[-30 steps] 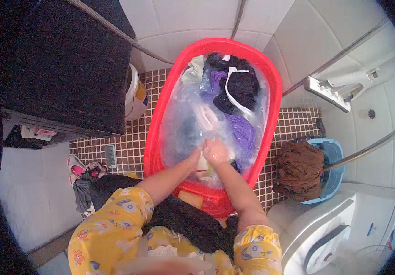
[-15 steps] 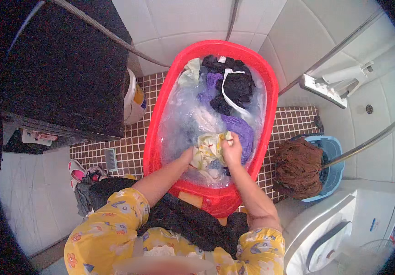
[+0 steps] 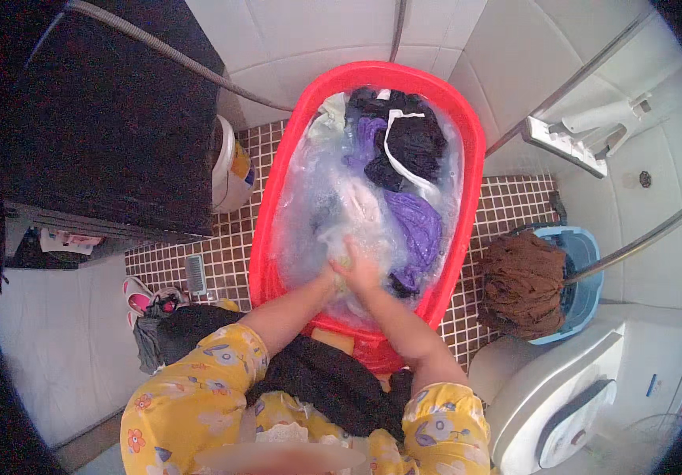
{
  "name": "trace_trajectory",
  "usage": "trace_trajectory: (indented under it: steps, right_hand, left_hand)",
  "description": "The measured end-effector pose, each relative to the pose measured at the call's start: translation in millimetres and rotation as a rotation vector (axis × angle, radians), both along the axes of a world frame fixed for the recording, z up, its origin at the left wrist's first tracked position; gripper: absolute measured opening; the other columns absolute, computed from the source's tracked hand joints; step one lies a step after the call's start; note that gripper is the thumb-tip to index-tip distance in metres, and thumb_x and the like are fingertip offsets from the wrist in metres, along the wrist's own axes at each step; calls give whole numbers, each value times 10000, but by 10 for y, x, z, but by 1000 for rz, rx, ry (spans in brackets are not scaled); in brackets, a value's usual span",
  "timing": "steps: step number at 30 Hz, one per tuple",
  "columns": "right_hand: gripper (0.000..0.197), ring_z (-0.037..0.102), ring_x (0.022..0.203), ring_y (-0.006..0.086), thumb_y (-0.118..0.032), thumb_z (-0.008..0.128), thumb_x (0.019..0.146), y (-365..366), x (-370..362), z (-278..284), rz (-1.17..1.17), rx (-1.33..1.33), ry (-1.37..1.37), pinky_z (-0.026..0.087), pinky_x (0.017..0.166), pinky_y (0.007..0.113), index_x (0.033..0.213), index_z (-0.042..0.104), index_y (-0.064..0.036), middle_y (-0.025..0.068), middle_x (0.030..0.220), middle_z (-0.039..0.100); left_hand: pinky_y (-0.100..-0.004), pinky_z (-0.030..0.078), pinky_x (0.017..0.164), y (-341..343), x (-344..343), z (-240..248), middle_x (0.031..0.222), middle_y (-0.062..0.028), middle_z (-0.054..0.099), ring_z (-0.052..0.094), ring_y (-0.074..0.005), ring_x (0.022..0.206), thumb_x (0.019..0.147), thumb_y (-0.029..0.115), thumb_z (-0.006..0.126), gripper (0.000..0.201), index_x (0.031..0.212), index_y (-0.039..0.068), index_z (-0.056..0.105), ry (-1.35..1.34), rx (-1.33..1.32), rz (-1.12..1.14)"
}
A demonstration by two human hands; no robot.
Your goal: The person washes clothes by hand in a basin, scrubbing individual garments including a patterned top, dark pants, and a purple shirt one at a time using a bar of soap and soapy water.
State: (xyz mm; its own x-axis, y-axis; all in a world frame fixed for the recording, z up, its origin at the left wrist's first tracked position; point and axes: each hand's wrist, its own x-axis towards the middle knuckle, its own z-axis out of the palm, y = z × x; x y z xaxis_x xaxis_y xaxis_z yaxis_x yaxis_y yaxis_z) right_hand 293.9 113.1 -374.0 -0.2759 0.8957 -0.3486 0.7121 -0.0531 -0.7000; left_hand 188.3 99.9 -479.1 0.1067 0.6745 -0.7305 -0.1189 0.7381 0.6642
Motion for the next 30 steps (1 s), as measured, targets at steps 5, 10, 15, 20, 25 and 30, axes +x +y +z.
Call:
trace_trajectory:
  steps: [5, 10, 15, 20, 25, 30]
  right_hand:
    - [461, 586, 984, 394, -288, 637, 777, 249, -459, -261, 153, -5, -77, 446, 871, 491, 1136, 583, -4, 239, 1054, 625]
    - [334, 625, 869, 378, -219, 622, 762, 645, 652, -730, 202, -12, -309, 483, 757, 466, 1037, 632, -30, 224, 943, 648]
    - [412, 639, 798, 353, -308, 695, 739, 524, 418, 190, -471, -264, 309, 502, 750, 443, 1023, 621, -19, 183, 851, 655]
    - [604, 581, 1018, 378, -359, 737, 710, 202, 356, 708, 36, 334, -20, 482, 855, 398, 1224, 527, -121, 242, 1157, 532]
    - [771, 479, 1116, 443, -402, 747, 686, -60, 273, 405, 256, 434, -284, 458, 896, 479, 1360, 400, -261, 254, 1330, 385]
    - [752, 396, 1234, 411, -421, 680, 748, 262, -469, -618, 429, 289, -188, 343, 1023, 480, 1400, 361, -227, 246, 1399, 333]
  left_hand:
    - [-453, 500, 763, -181, -527, -245, 1069, -152, 631, 622, -278, 857, 884, 403, 466, 513, 1250, 47, 520, 258, 172, 2]
    - [-369, 493, 775, 90, 38, 877, 914, -134, 663, 638, -245, 843, 872, 396, 491, 421, 989, 35, 674, 239, 62, -104]
    - [-389, 511, 789, 109, -335, 636, 1015, -134, 651, 642, -246, 868, 882, 467, 443, 528, 1121, 24, 601, -190, -106, 251]
    - [-392, 528, 763, 303, -252, 1024, 1094, -133, 629, 644, -262, 899, 897, 512, 420, 574, 1189, 38, 557, -602, -260, 311]
    - [-404, 529, 757, 277, 17, 645, 1130, -127, 609, 639, -269, 901, 918, 526, 382, 561, 1224, 84, 541, -81, -199, 43]
    - [-424, 515, 758, 223, -1060, -1160, 1149, -163, 607, 629, -293, 927, 902, 405, 455, 478, 1247, 82, 524, 622, 483, -455]
